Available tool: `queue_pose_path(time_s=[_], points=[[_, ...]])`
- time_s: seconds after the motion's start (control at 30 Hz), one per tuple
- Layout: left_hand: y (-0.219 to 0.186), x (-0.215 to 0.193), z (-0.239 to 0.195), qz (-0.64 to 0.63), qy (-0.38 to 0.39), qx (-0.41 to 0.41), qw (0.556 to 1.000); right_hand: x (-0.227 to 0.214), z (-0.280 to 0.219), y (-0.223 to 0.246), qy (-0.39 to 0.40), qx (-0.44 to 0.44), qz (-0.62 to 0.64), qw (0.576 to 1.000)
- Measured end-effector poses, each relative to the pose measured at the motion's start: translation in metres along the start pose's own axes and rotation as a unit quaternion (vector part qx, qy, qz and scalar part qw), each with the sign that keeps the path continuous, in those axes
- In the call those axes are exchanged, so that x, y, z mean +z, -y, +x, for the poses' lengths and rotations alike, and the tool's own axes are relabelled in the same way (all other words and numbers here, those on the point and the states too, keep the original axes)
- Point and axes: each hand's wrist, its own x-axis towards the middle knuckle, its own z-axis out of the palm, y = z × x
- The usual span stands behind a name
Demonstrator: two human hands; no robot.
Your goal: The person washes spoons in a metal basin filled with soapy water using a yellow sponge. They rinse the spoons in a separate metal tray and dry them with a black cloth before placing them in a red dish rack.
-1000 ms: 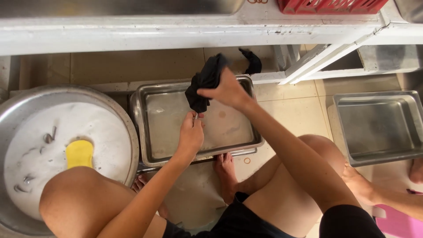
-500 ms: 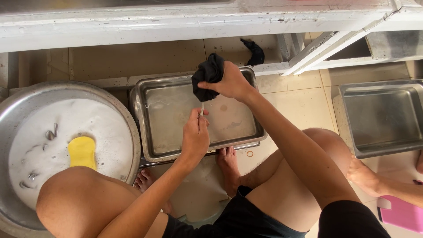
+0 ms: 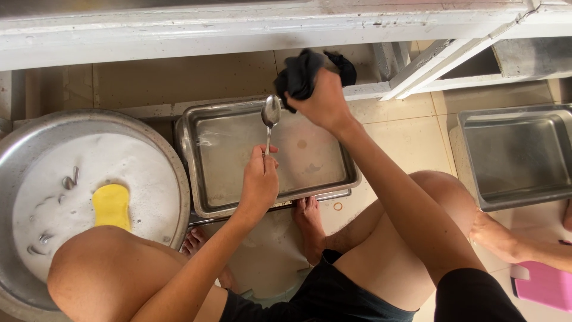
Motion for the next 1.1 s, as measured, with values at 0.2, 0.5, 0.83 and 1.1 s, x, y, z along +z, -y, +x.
queue_pose_path(time_s=[0.2, 0.5, 0.83, 1.1], points=[[-0.006, -0.001, -0.005, 0.006, -0.004, 0.02, 1.0, 0.01, -0.022, 0.04, 0.159, -0.13, -0.061, 0.977], [-0.002, -0.003, -0.012, -0.006, 0.032, -0.029, 0.999, 0.021, 0.003, -0.013, 0.033, -0.024, -0.122, 0.992], [-0.007, -0.003, -0.016, -0.011, 0.027, -0.021, 0.999, 0.009, -0.024, 0.045, 0.222, 0.008, -0.098, 0.97], [0.003, 0.005, -0.012, -0.068, 0.017, -0.15, 0.986, 0.029, -0.004, -0.08, 0.056, 0.115, -0.116, 0.985]])
